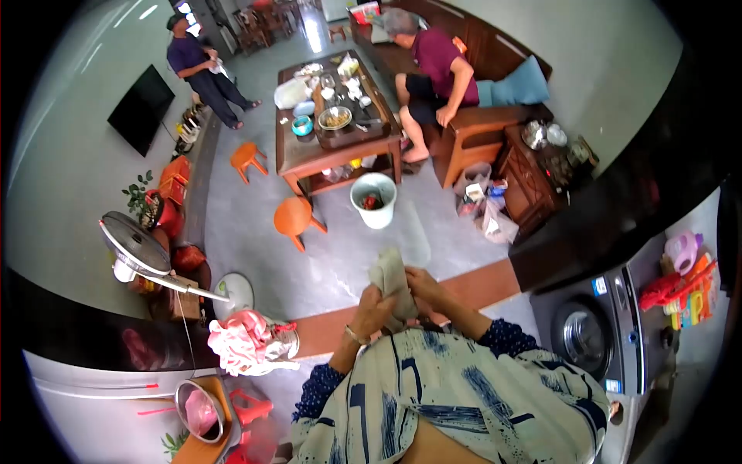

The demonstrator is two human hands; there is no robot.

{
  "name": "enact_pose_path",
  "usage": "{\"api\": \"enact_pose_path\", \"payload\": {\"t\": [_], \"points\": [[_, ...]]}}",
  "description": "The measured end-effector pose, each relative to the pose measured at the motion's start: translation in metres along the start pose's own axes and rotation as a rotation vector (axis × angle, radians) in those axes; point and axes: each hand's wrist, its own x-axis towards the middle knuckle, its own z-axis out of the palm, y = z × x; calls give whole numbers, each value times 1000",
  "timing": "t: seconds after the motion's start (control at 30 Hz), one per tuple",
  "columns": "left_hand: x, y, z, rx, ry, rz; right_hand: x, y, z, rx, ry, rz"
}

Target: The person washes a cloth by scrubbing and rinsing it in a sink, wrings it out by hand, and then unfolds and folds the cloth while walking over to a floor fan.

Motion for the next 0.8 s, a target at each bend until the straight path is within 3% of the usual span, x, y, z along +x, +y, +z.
{"api": "enact_pose_path", "payload": {"t": [0.23, 0.33, 0.43, 0.73, 0.8], "points": [[-11, -10, -1, -53, 89, 64, 12, 13, 5, -81, -119, 24], [-15, -10, -1, -87, 132, 62, 16, 11, 12, 76, -177, 24], [-19, -8, -1, -100, 177, 60, -6, -24, 23, -1, -182, 53], [-26, -15, -7, 76, 118, -46, 5, -5, 19, -65, -225, 74], [-30, -20, -4, 49, 166, 53, 1, -4, 22, -148, -206, 31]]}}
